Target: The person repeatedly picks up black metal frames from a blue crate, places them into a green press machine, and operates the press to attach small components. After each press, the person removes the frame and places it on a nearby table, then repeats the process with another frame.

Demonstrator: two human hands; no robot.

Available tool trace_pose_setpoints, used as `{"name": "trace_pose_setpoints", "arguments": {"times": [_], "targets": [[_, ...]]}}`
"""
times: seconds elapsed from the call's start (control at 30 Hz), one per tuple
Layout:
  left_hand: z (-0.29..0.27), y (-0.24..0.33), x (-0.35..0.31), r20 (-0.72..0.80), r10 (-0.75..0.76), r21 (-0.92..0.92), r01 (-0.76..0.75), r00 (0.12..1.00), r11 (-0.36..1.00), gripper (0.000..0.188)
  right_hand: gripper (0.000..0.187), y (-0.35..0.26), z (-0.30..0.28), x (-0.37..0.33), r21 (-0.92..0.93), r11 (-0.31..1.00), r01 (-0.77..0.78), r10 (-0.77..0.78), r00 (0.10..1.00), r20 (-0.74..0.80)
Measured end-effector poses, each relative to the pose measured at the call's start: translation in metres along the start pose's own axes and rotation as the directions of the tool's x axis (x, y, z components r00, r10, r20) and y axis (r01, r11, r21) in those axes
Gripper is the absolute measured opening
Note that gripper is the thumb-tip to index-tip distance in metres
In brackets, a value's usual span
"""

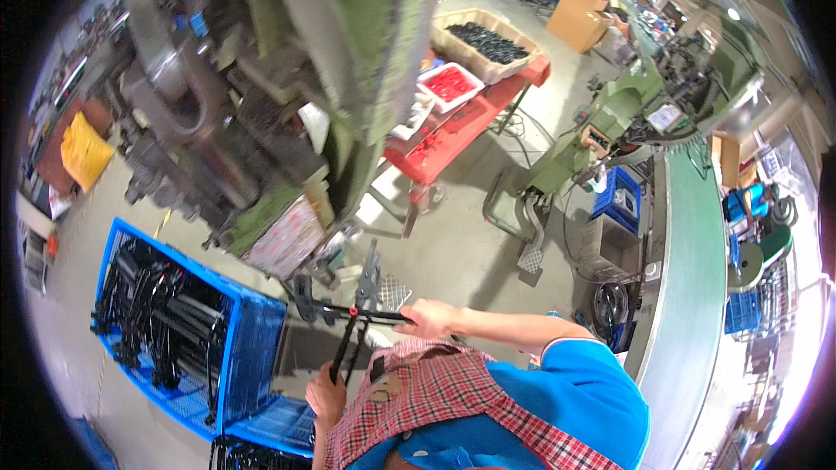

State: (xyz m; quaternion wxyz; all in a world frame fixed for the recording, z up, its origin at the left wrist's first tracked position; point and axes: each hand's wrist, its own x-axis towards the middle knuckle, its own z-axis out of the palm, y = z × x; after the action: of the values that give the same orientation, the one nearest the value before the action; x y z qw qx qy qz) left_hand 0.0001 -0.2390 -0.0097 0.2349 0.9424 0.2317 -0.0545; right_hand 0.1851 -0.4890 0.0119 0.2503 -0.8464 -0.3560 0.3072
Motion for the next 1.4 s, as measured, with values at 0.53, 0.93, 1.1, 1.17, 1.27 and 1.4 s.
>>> {"name": "trace_pose_setpoints", "arguments": {"times": [0.53, 0.93, 1.1, 1.17, 1.27, 1.4], "targets": [[0.079, 0.294, 0.041, 0.354, 0.459, -0.934, 0.29, 0.815, 0.206, 0.033, 0.054, 0.108, -0.119, -0.338, -0.263, 0.912, -0.313, -0.183, 0.262, -0.948], [0.322, 0.388, 0.038, 0.687, 0.685, -0.572, 0.762, 0.243, 0.304, 0.036, 0.079, 0.248, -0.202, -0.408, -0.169, 0.852, -0.496, 0.051, 0.398, -0.916], [0.389, 0.471, 0.082, 0.886, 0.424, -0.379, -0.233, 0.19, 0.896, 0.051, 0.053, 0.334, -0.227, -0.375, -0.017, 0.926, -0.378, 0.146, 0.397, -0.906], [0.382, 0.544, 0.085, 0.772, 0.635, -0.543, -0.518, 0.0, 0.66, 0.052, 0.045, 0.382, -0.217, -0.352, -0.059, 0.863, -0.501, 0.178, 0.411, -0.894], [0.264, 0.667, 0.097, 0.433, 0.894, -0.811, -0.482, -0.115, 0.331, 0.033, 0.039, 0.442, -0.208, -0.32, -0.112, 0.741, -0.662, 0.298, 0.474, -0.829], [0.256, 0.776, 0.195, 0.187, 0.977, -0.423, -0.906, -0.099, -0.01, 0.061, 0.037, 0.465, -0.239, -0.308, -0.266, 0.627, -0.732, 0.363, 0.577, -0.732]]}}
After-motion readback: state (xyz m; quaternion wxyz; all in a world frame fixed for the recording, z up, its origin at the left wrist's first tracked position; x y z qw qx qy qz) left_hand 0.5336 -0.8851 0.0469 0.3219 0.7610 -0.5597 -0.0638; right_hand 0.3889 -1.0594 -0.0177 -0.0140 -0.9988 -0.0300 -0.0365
